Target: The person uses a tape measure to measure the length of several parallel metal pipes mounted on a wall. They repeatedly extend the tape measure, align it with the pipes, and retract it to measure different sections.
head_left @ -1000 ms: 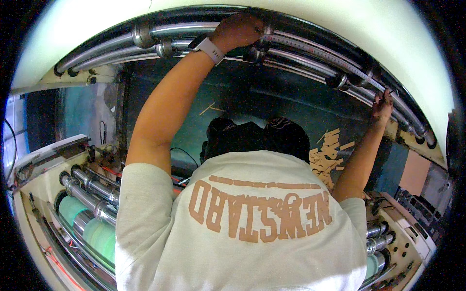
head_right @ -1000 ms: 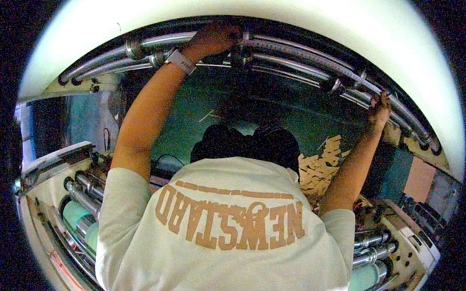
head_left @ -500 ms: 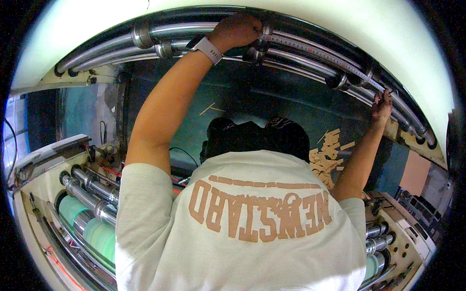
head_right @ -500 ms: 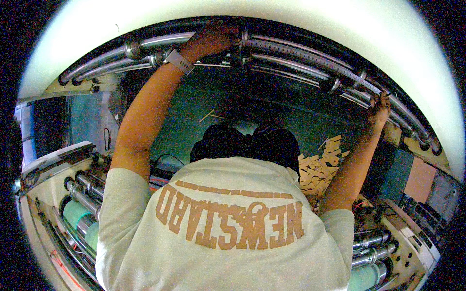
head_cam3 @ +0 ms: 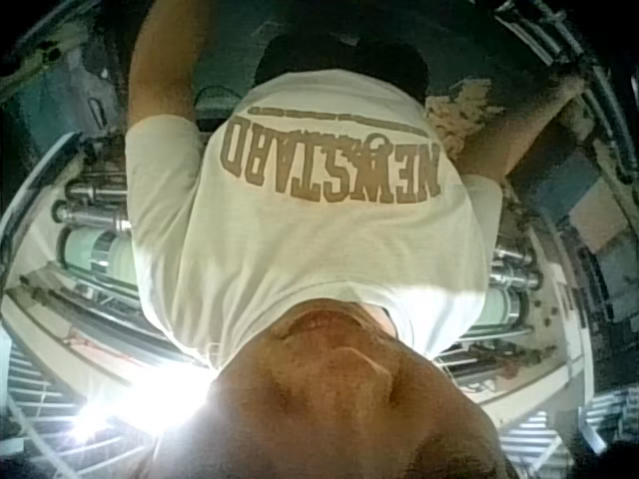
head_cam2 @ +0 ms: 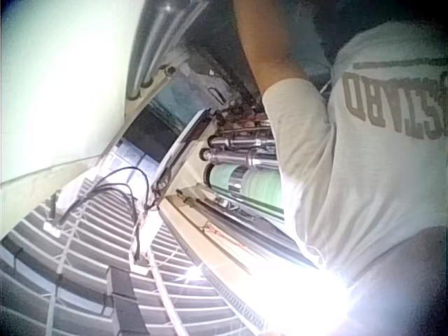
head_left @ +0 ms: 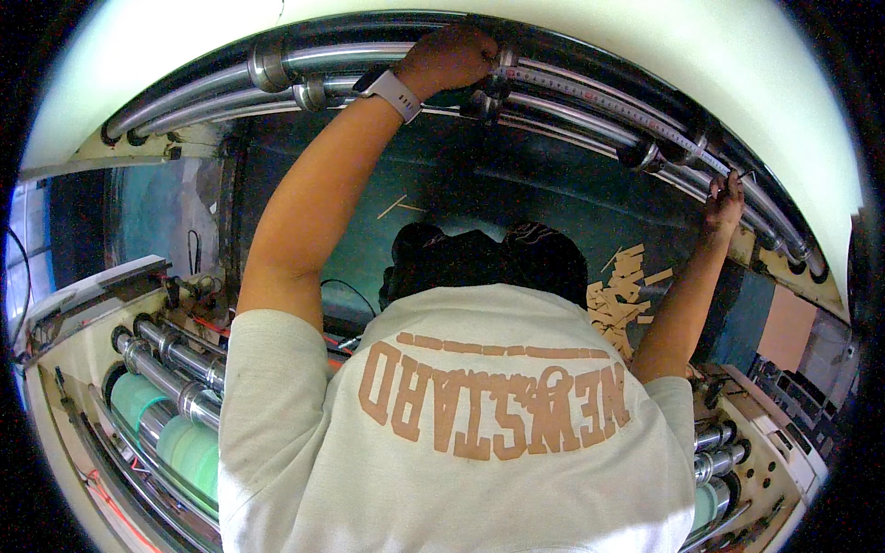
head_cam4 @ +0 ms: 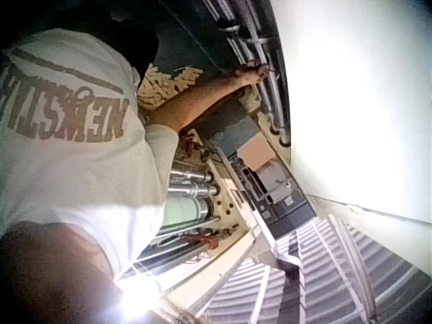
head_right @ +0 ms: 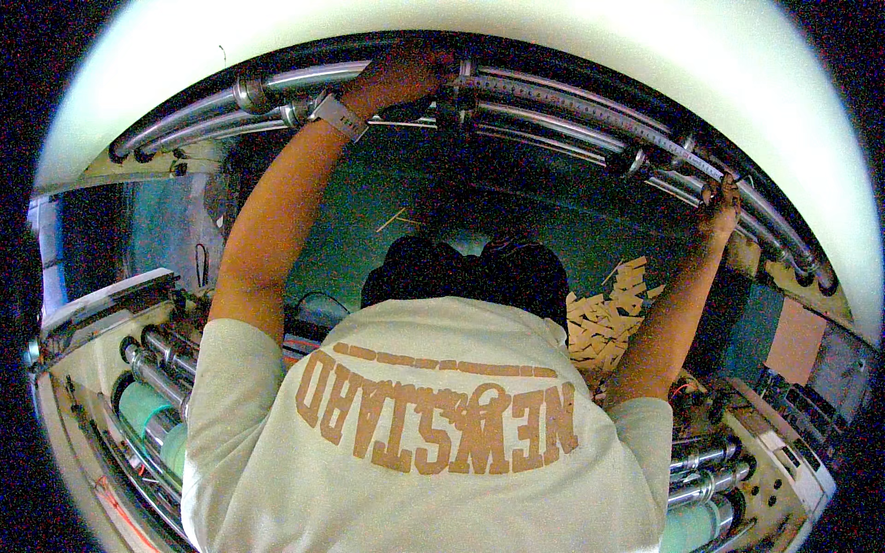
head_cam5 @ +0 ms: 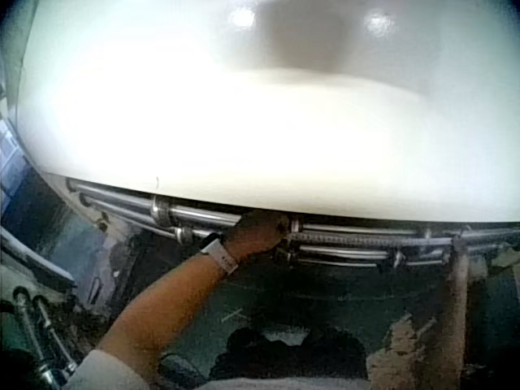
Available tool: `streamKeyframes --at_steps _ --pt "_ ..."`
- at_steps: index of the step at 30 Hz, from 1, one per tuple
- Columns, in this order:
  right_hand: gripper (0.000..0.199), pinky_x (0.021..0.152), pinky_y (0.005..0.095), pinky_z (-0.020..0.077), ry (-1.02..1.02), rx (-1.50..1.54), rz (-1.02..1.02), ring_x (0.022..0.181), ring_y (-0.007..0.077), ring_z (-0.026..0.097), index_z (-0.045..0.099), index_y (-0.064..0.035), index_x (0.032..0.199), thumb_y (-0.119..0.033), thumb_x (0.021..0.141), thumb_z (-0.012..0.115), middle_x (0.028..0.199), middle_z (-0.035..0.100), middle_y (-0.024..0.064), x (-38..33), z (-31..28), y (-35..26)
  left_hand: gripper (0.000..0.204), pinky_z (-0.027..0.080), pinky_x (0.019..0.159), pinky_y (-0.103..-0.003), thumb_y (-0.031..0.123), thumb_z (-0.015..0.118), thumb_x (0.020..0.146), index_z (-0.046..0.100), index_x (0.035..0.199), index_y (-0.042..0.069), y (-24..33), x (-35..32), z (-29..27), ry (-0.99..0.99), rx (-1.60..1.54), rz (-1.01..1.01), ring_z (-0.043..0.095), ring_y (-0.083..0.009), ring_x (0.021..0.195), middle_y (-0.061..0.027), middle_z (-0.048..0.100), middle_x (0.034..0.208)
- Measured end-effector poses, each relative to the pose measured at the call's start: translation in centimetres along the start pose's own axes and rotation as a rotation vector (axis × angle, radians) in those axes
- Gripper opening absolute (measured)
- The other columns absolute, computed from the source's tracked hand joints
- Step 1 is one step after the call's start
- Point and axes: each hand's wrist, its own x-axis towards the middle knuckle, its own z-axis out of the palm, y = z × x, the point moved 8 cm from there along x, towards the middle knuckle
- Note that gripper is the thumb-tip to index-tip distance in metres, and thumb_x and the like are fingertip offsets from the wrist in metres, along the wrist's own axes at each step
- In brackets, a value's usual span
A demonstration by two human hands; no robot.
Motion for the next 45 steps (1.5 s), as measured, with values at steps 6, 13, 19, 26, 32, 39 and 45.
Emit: streamKeyframes --at_steps 6,13,19,26,32,39,45 --pt "0.017 0.044 0.0208 0.0261 0.143 0.246 0.158 0.055 0.0097 0.035 0.044 -0.0103 0.070 -0.014 0.080 0.058 0.060 0.036 -0.0016 -2.2 2.4 -1.1 0.022 0.046 0.071 -0.042 0.021 0.047 0.074 0.062 0.075 0.005 -1.0 0.0 0.8 0.021 0.040 0.061 0.058 -0.0327 0.073 -0.0182 0.059 0.077" --pt "0.009 0.044 0.0214 0.0298 0.129 0.228 0.149 0.057 0.0100 0.039 0.049 -0.0089 0.079 -0.013 0.079 0.057 0.065 0.042 -0.0018 0.0 -1.4 1.9 0.027 0.044 0.075 -0.040 0.033 0.049 0.079 0.061 0.087 0.011 -0.9 0.1 1.1 0.107 -0.051 0.093 0.056 -0.0311 0.083 -0.0136 0.059 0.091" --pt "0.011 0.039 0.0222 0.0314 0.104 0.376 0.141 0.051 0.0109 0.042 0.051 -0.0080 0.074 -0.010 0.077 0.061 0.063 0.046 0.0004 -0.8 0.7 0.4 0.021 0.043 0.072 -0.036 0.026 0.055 0.077 0.058 0.083 0.006 -3.6 -0.3 2.4 -0.131 -0.232 -0.202 0.056 -0.0290 0.078 -0.0132 0.059 0.083" --pt "0.009 0.041 0.0216 0.0316 0.210 0.392 0.183 0.054 0.0092 0.043 0.055 -0.0029 0.081 -0.008 0.077 0.060 0.063 0.046 -0.0007 -1.5 0.3 0.5 0.020 0.043 0.071 -0.033 0.024 0.055 0.077 0.059 0.085 0.006 -1.2 -0.3 0.9 -0.136 -0.078 -0.097 0.057 -0.0248 0.076 -0.0121 0.060 0.084" --pt "0.010 0.038 0.0206 0.0301 0.180 0.335 0.185 0.047 0.0080 0.040 0.054 -0.0026 0.080 -0.011 0.078 0.059 0.060 0.047 0.0003 -1.3 0.5 0.6 0.019 0.042 0.072 -0.035 0.023 0.055 0.077 0.058 0.084 0.006 -2.3 -0.4 1.1 -0.241 -0.126 -0.327 0.056 -0.0257 0.077 -0.0106 0.058 0.080" --pt "0.007 0.040 0.0199 0.0294 0.092 0.444 0.140 0.050 0.0063 0.039 0.053 -0.0058 0.079 -0.008 0.077 0.059 0.062 0.048 -0.0016 -0.6 0.8 1.1 0.019 0.042 0.072 -0.033 0.023 0.054 0.078 0.059 0.084 0.005 -1.3 -0.2 0.3 -0.256 -0.057 -0.134 0.055 -0.0260 0.077 -0.0109 0.059 0.079" --pt "0.007 0.041 0.0199 0.0292 0.089 0.432 0.143 0.049 0.0062 0.038 0.053 -0.0067 0.080 -0.009 0.077 0.059 0.063 0.047 -0.0019 -1.0 0.8 0.6 0.018 0.042 0.071 -0.032 0.021 0.055 0.078 0.059 0.083 0.005 -1.0 -0.5 0.2 -0.152 -0.043 -0.112 0.055 -0.0261 0.077 -0.0107 0.059 0.081"
